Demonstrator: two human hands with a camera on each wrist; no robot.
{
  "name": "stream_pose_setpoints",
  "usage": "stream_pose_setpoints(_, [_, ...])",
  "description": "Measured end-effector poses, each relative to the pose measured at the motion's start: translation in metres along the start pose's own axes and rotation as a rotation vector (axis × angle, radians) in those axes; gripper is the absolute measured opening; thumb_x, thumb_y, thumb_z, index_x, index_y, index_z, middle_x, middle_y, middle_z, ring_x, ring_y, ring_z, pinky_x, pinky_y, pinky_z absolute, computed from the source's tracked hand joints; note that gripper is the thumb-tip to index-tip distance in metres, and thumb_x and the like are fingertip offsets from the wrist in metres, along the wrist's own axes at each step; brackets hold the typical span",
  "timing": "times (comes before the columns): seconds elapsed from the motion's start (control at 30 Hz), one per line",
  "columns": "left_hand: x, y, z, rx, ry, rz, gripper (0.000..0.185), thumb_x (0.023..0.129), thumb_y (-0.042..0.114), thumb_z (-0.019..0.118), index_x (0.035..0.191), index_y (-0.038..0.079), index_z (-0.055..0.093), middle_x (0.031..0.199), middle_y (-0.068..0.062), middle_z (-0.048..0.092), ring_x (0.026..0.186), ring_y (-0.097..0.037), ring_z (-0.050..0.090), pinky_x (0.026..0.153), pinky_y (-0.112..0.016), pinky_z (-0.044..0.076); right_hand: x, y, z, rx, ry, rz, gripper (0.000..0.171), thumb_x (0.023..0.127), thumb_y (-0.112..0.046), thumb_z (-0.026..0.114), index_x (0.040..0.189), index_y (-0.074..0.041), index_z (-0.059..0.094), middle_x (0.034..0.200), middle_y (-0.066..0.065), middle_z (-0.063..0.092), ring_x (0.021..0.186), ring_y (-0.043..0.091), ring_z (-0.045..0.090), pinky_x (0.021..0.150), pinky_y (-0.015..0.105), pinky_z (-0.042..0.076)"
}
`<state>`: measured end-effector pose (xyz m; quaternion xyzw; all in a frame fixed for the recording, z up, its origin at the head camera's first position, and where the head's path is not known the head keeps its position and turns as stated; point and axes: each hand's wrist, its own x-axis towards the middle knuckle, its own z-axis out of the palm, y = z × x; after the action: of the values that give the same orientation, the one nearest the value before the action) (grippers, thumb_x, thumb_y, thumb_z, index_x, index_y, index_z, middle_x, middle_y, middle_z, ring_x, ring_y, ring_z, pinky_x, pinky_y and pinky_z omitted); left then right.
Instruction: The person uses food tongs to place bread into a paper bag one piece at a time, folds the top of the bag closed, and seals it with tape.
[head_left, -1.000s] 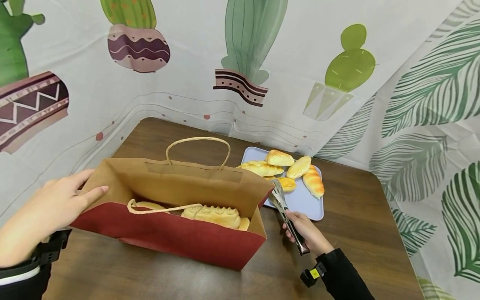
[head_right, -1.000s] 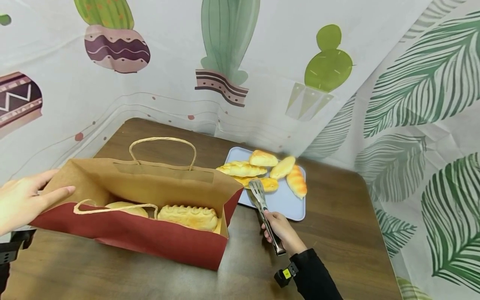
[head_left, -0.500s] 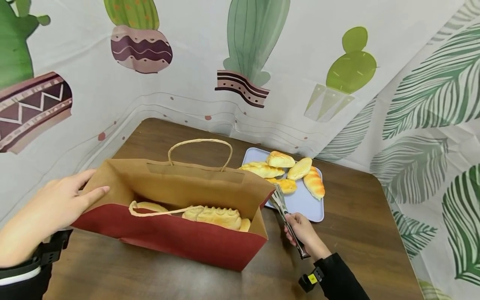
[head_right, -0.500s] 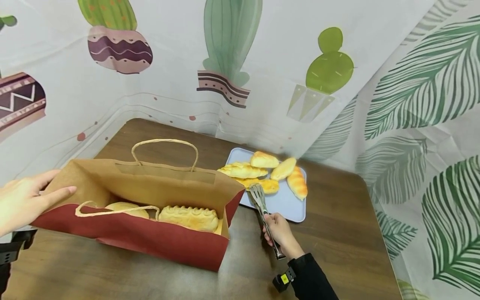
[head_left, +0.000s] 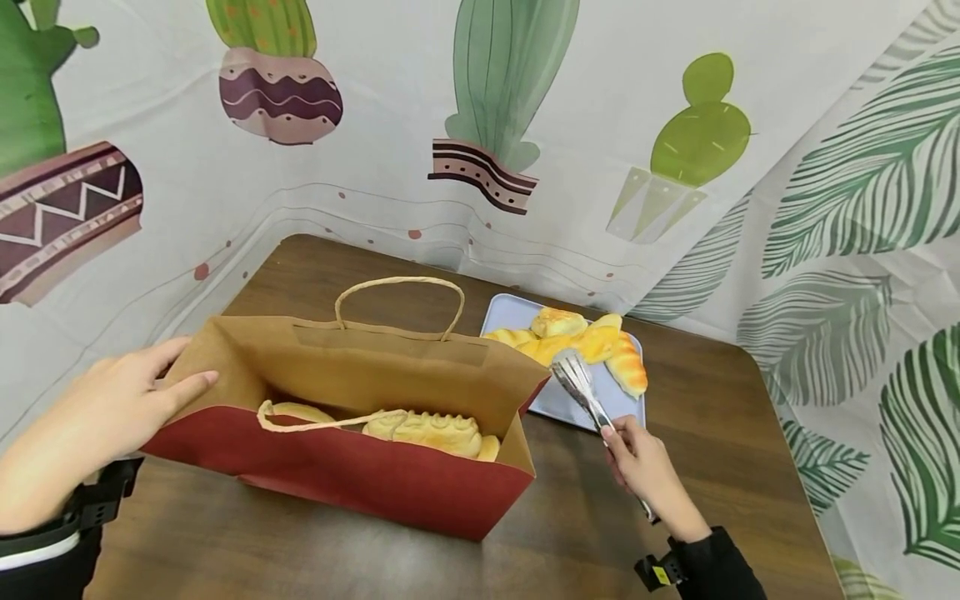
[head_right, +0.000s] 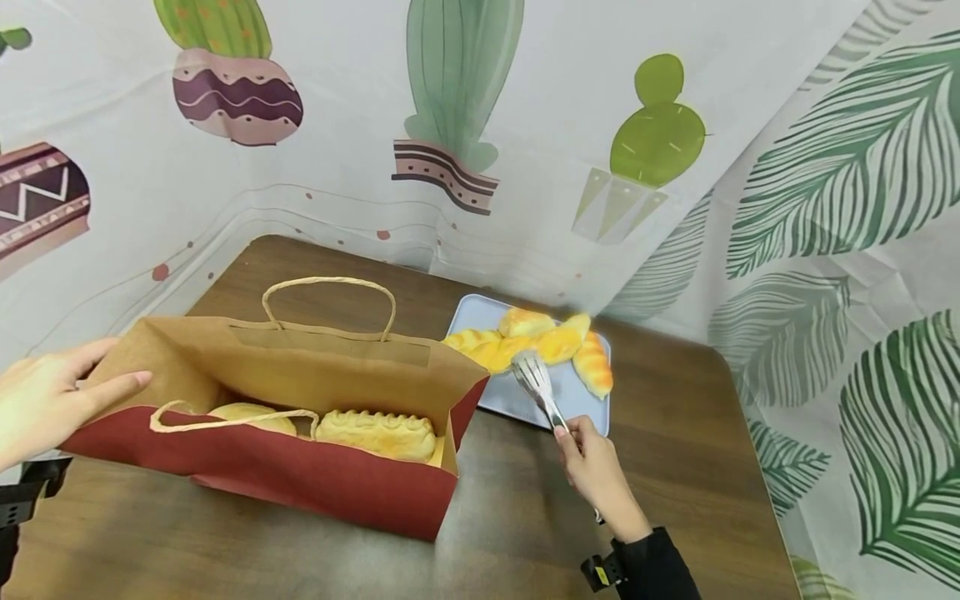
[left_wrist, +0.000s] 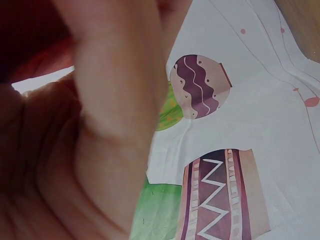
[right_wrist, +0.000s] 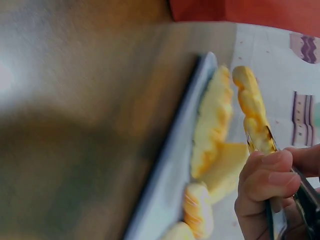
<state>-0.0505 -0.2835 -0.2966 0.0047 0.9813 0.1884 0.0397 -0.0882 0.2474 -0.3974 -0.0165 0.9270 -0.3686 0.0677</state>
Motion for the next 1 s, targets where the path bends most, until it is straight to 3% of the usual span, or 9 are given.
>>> stream_pose_setpoints(0.33, [-0.001,0.0,0.0,0.007,-0.001,-0.004,0.061,0.094,0.037,0.05,0.131,-0.01,0.039,0.114,-0.04,0.053,0.103,-0.062,0.044,0.079,-0.068,0.036,-0.01,-0.009,-0.031,-0.184,0.247,-0.264,0.013,0.092,-0.013,0.058,0.1,-0.004,0.055,0.069,0.002,0.06,0.053,-0.002,0.044,0.047,0.02,0.038])
stream_pose_setpoints(0.57, [-0.001,-0.001,0.001,0.014,-0.006,0.001,0.06,0.094,0.038,0.049,0.13,-0.009,0.04,0.114,-0.039,0.053,0.103,-0.062,0.045,0.078,-0.068,0.036,-0.018,-0.018,-0.042,-0.274,0.347,-0.377,0.02,0.086,-0.009,0.065,0.103,-0.004,0.057,0.065,-0.004,0.056,0.054,-0.001,0.038,0.048,0.017,0.033])
stream_pose_setpoints(0.73, [0.0,-0.002,0.002,0.021,-0.005,0.003,0.06,0.094,0.039,0.049,0.13,-0.008,0.04,0.115,-0.039,0.052,0.103,-0.062,0.045,0.078,-0.067,0.037,-0.025,-0.028,-0.05,-0.201,0.386,-0.383,0.018,0.086,-0.006,0.065,0.103,-0.005,0.059,0.065,-0.003,0.055,0.049,-0.003,0.038,0.044,0.014,0.031])
stream_pose_setpoints(1.0, [-0.002,0.002,-0.002,0.025,-0.019,-0.002,0.061,0.095,0.038,0.049,0.13,-0.011,0.039,0.118,-0.042,0.048,0.104,-0.062,0.044,0.08,-0.068,0.036,-0.04,-0.05,-0.064,-0.012,0.383,-0.39,0.02,0.086,0.003,0.06,0.105,-0.005,0.059,0.068,-0.014,0.054,0.044,0.0,0.045,0.039,0.015,0.036])
